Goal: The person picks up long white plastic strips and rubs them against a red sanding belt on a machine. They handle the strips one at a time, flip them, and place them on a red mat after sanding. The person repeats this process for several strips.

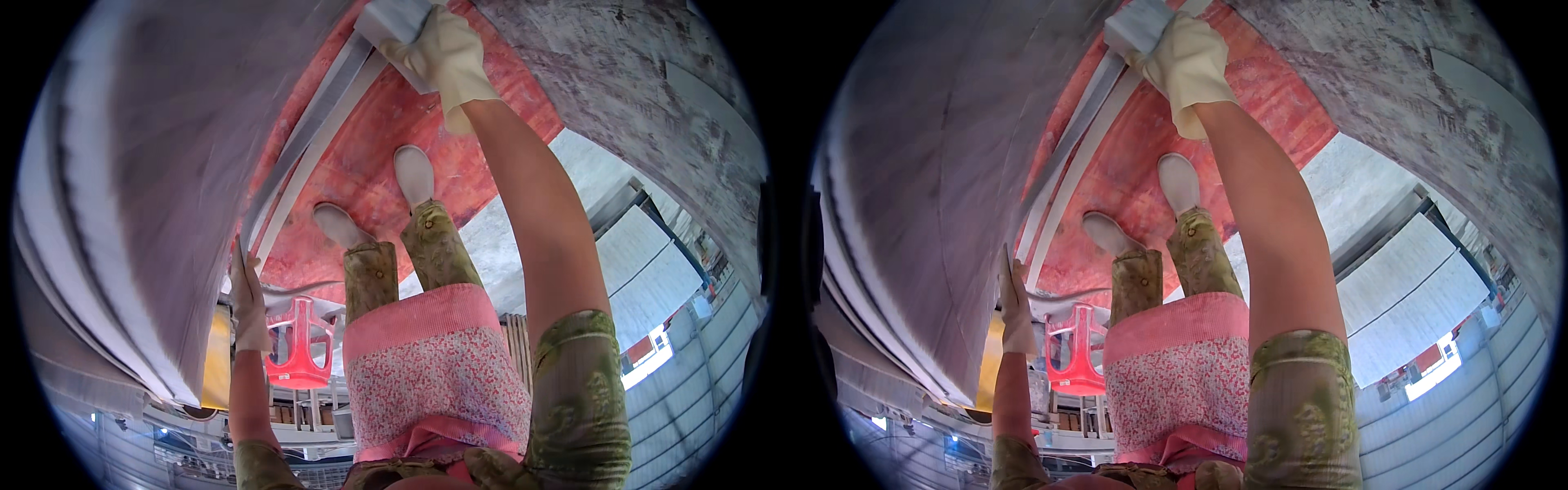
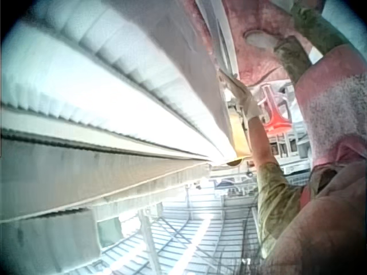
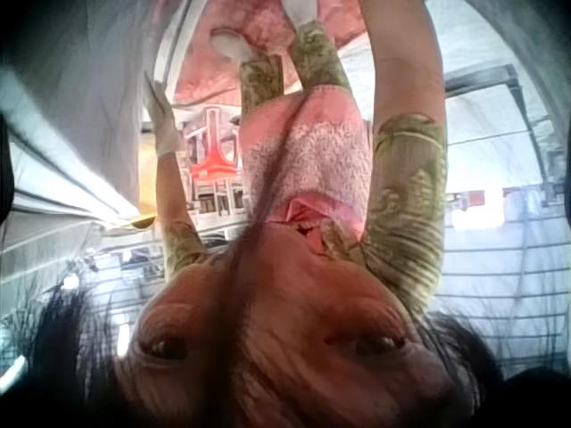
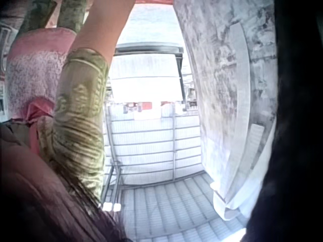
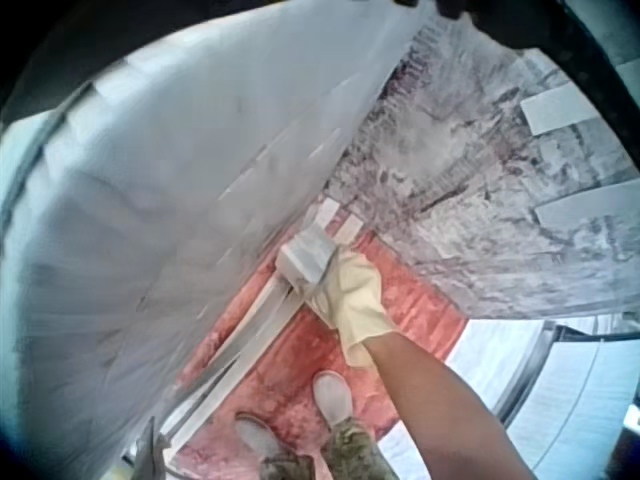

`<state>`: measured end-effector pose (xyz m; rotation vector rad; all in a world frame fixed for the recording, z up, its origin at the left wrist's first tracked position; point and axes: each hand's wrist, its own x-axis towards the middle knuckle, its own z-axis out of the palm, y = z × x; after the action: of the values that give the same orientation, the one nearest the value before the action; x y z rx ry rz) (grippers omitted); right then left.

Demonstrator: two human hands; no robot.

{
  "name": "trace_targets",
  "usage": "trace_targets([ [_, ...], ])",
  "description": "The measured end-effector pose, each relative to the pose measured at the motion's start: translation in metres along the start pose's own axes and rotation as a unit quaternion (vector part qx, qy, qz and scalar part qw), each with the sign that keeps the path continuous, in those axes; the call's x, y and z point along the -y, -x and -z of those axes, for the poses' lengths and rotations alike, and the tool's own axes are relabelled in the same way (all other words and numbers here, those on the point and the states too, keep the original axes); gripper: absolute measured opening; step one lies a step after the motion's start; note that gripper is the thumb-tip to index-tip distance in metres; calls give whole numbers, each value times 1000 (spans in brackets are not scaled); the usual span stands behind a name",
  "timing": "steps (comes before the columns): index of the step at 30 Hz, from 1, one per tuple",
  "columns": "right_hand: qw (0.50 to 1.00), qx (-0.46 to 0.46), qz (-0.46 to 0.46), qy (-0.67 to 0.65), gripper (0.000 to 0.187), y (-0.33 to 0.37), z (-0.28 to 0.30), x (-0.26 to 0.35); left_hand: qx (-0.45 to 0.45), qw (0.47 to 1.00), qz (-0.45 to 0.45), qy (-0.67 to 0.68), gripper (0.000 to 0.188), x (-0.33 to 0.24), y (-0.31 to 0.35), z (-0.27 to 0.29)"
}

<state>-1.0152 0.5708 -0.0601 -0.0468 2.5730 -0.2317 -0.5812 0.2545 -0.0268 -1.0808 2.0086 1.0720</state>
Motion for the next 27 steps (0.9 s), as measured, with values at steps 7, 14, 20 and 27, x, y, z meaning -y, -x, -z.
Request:
trace_targets([
  [7, 1000, 22, -7, 18, 79, -5, -3, -16, -43, 998, 31, -18, 53, -8, -31, -25],
  [14, 996, 62, -43, -37, 89, 55, -9, -83, -66, 941, 159, -292, 55, 16, -69, -37],
  [20, 973, 143, -149, -99, 97, 124, -25, -145, 170, 956, 71, -230, 53, -100, -82, -76],
  [27, 954, 146, -228, -127, 91, 179, -34, -172, -43, 867, -425, -258, 49, -309, -185, -197],
])
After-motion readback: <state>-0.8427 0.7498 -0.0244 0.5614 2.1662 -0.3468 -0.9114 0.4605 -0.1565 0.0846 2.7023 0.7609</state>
